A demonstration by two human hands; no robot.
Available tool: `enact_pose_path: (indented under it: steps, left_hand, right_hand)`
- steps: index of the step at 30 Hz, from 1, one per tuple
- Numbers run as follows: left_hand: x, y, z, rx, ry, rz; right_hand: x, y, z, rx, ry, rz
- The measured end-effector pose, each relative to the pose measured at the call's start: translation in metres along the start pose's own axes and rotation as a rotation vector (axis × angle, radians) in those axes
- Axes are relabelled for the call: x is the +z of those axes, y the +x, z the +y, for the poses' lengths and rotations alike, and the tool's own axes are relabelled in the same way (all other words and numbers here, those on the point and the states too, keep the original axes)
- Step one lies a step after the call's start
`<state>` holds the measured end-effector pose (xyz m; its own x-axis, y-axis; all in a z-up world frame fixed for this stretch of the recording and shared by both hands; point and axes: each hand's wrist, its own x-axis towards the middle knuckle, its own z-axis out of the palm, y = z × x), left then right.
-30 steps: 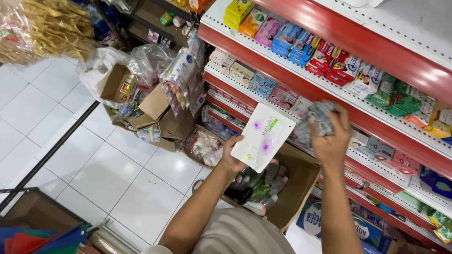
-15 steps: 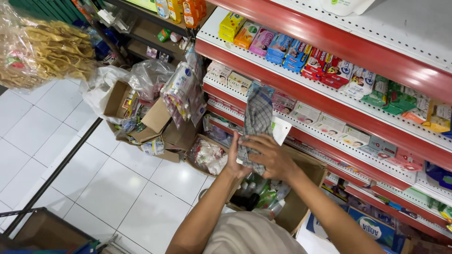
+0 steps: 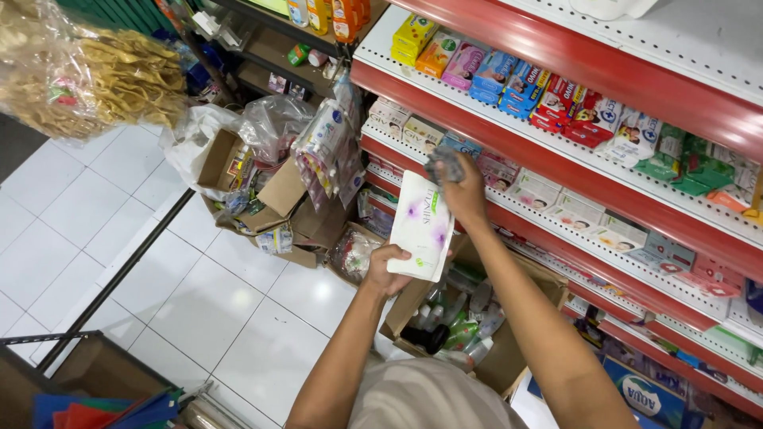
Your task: Organizing and scanning body wash pouches on a store shelf.
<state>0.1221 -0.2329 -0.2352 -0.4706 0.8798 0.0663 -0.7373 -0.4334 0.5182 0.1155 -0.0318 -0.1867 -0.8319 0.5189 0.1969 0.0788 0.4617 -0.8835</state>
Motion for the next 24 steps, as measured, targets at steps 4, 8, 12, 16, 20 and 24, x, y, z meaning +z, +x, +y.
enact_pose_path:
  steps: [4,8,12,16,20,24]
  left_hand:
    - [-0.033,-0.006,-0.012,0.04,-0.325,0.162]
    - [-0.052,0.004,-0.019,0.129,-0.408,0.086]
    - [-0.047,0.008,-0.008,0.036,-0.165,0.143]
    - [0.029,0.007,0.035,0.199,0.564,0.395]
    - [-0.015,0.013,0.011,0.258,0.836,0.241]
    - [-0.046,0.008,0.001,0.191,-0.32,-0.222]
  right_hand:
    - [-0.016,-0.016,0.019,0.358,0.771,0.01]
    - [-0.015,-0.052,0.019,0.599,0.974,-0.258]
    - [-0.015,-0.063,0.026,0.694,0.832,-0.178]
    - [-0.018,-0.074,-0.026,0.635,0.578,-0.069]
    - [0.007,-0.108,-0.045,0.109,0.281,-0.188]
    - [0.014,-0.132,-0.091,-0.574,-0.244,-0.387]
